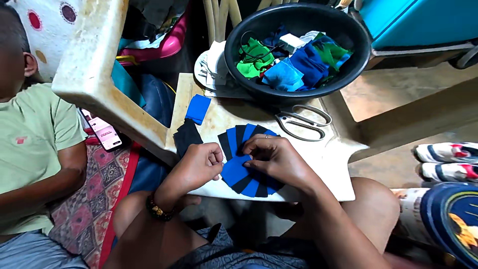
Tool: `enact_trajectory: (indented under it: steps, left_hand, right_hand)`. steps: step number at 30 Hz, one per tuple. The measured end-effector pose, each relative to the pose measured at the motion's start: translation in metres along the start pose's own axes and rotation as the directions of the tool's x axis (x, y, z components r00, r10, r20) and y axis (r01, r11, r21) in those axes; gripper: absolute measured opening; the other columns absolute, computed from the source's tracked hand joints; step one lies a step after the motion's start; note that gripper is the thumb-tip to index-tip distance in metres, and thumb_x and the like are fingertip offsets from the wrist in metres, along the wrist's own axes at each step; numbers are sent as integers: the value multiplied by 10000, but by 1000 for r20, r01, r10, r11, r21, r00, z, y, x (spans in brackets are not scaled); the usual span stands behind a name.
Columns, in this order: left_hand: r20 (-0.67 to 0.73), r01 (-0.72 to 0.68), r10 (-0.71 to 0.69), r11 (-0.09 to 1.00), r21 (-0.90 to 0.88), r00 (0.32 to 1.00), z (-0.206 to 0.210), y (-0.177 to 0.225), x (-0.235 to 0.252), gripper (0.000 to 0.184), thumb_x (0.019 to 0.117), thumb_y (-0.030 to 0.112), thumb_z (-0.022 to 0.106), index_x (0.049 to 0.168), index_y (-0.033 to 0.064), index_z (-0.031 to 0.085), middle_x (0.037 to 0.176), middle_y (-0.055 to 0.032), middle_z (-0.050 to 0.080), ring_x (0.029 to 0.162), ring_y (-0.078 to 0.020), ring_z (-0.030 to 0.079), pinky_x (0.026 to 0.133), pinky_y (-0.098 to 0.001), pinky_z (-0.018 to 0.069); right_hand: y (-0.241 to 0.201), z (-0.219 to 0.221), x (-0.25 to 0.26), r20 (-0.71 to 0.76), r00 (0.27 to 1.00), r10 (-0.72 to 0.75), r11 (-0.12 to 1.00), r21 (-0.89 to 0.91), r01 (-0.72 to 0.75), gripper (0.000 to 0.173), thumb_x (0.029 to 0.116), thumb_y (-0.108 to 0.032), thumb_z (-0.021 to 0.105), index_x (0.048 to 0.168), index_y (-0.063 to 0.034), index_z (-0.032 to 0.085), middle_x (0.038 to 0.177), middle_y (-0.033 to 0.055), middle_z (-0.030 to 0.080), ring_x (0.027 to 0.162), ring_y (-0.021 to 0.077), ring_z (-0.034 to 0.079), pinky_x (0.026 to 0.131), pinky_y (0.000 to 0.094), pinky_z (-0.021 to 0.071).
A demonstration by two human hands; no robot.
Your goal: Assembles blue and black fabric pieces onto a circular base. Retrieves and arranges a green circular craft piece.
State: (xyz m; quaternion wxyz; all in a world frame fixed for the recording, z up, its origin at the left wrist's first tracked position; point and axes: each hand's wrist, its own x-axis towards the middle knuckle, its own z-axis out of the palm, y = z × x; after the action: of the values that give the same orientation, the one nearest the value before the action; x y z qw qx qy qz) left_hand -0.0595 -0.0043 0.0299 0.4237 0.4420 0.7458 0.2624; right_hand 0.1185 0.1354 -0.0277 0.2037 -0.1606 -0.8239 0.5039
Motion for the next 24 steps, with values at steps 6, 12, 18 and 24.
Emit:
enact_trajectory:
  steps: [6, 12, 18, 24]
  left_hand:
    - [2, 19, -19, 1000, -11, 1000, -4, -3, 0, 65, 978, 38, 644, 1024, -7, 641, 782, -42, 682, 631, -34, 655, 633, -191, 561]
    - [-26, -21, 23, 996, 90, 999, 3, -3, 2, 205, 851, 44, 805, 987, 14, 655, 739, 0, 640, 612, -21, 581, 610, -188, 500]
    - [-32, -2, 7, 985, 171, 999, 6, 0, 2, 180, 871, 11, 764, 1017, 20, 658, 774, -14, 636, 642, -42, 570, 623, -213, 486]
    - [-11, -5, 6, 989, 149, 1000, 7, -1, 2, 171, 862, -15, 735, 1005, 23, 650, 732, 3, 614, 617, -34, 543, 602, -206, 462]
  right_hand:
    - [1, 0, 0, 0, 1000, -8, 1000, 1, 8, 97, 792, -5, 769, 852, -21, 693, 939, 51, 673, 734, 23, 646, 644, 169, 569]
    - [1, 1, 0, 1, 1000, -4, 1000, -7, 4, 101, 792, -8, 777, 849, -23, 695, 941, 51, 674, 737, 24, 643, 648, 166, 564]
    - [1, 2, -1, -3, 1000, -13, 1000, -16, 13, 103, 791, -6, 776, 852, -19, 693, 933, 54, 668, 727, 19, 639, 641, 160, 562]
    - [1, 2, 0, -5, 1000, -12, 1000, -25, 12, 109, 792, -9, 777, 862, -19, 694, 929, 52, 665, 729, 22, 642, 642, 163, 567]
